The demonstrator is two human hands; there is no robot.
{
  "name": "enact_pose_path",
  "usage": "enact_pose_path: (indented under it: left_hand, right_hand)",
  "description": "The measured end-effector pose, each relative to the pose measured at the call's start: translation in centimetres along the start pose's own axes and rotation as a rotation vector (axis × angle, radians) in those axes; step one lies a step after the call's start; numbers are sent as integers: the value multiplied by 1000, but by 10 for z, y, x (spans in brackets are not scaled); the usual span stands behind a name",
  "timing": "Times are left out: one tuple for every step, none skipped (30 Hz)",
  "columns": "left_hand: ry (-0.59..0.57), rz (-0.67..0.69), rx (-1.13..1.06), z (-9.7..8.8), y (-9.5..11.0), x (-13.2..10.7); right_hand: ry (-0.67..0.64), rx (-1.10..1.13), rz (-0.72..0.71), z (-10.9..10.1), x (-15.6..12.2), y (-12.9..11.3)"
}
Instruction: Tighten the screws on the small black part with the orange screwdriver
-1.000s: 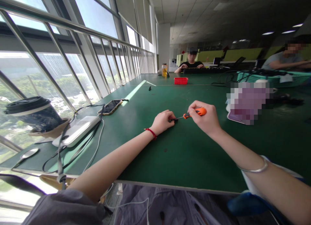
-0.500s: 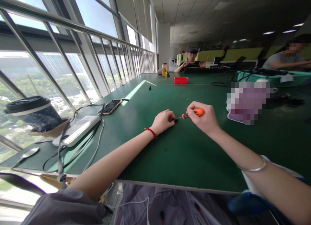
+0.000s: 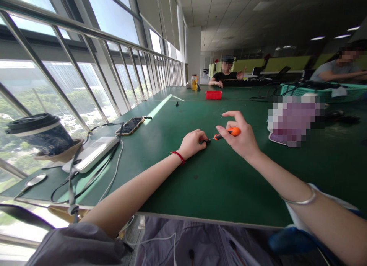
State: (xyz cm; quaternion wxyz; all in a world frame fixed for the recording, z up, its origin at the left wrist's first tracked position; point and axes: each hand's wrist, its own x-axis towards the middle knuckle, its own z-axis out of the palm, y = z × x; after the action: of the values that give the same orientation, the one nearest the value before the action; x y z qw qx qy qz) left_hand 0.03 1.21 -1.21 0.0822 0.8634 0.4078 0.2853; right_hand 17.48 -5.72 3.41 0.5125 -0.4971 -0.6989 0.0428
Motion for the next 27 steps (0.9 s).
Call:
enact_pose_path:
  left_hand:
    - [0, 0, -1, 0, 0, 0]
    - [0, -1, -2, 0, 0, 0]
    - [0, -2, -5, 0, -1, 0]
    - [0, -3, -7, 0, 0, 0]
    - [1, -5, -8, 0, 0, 0]
    - [1, -6, -10, 0, 0, 0]
    - [2, -6, -11, 0, 0, 0]
    - [2, -6, -12, 0, 0, 0]
    - [3, -6, -12, -1, 1, 0]
    - [3, -6, -12, -1, 1, 0]
    - [4, -5, -12, -1, 1, -1]
    - [2, -4, -11, -1, 1, -1]
    - [0, -6, -8, -1, 1, -1]
    - [-2, -9, -3, -1, 1, 0]
    - [-4, -11, 0, -1, 1, 0]
    - [-6, -13, 2, -1, 1, 0]
    - [-7, -13, 3, 0, 1, 0]
    - [-7, -14, 3, 0, 1, 0]
    - [-7, -14, 1, 0, 0, 0]
    - [-6, -14, -1, 0, 0, 0]
    - [-6, -13, -2, 0, 0, 0]
    - [-5, -12, -4, 0, 0, 0]
    - [-3, -9, -7, 0, 0, 0]
    - [-2, -6, -9, -1, 0, 0]
    - [-1, -5, -9, -1, 0, 0]
    - [-1, -6, -6, -1, 1, 0]
    - [-2, -9, -2, -1, 2, 0]
  right_hand:
    - [-29, 7, 10, -1, 0, -1]
    - [-60, 21, 14, -1, 0, -2]
    - [-80, 35, 9, -2, -1, -3]
    - [-83, 45, -3, -2, -1, -3]
    - [-71, 50, -22, -2, -1, -3]
    - [-50, 49, -44, -1, -1, -2]
    - [-22, 42, -67, -1, -1, -1]
    - [6, 32, -87, -1, -1, 0]
    - [32, 21, -102, 0, -1, 1]
    - [50, 9, -110, 0, -1, 1]
    - [62, -7, -107, 0, -1, 1]
    - [65, -26, -94, 0, -1, 0]
    - [59, -42, -74, -1, 0, -1]
    - [44, -53, -52, -1, 0, -2]
    - [25, -60, -33, -2, 0, -4]
    - [3, -58, -22, -3, 0, -5]
    - [-18, -48, -20, -3, -1, -6]
    - [-32, -34, -25, -3, -1, -7]
    - [-43, -22, -36, -4, -1, -7]
    - [-49, -12, -48, -4, -1, -7]
    - [-46, -6, -61, -3, -1, -7]
    - [-33, -3, -74, -3, -1, -6]
    - [-9, -1, -86, -3, -1, -5]
    - [14, -1, -94, -2, -1, -4]
    - [33, -3, -93, -2, -1, -3]
    - [41, -11, -80, -2, 0, -3]
    - [37, -24, -59, -2, 0, -3]
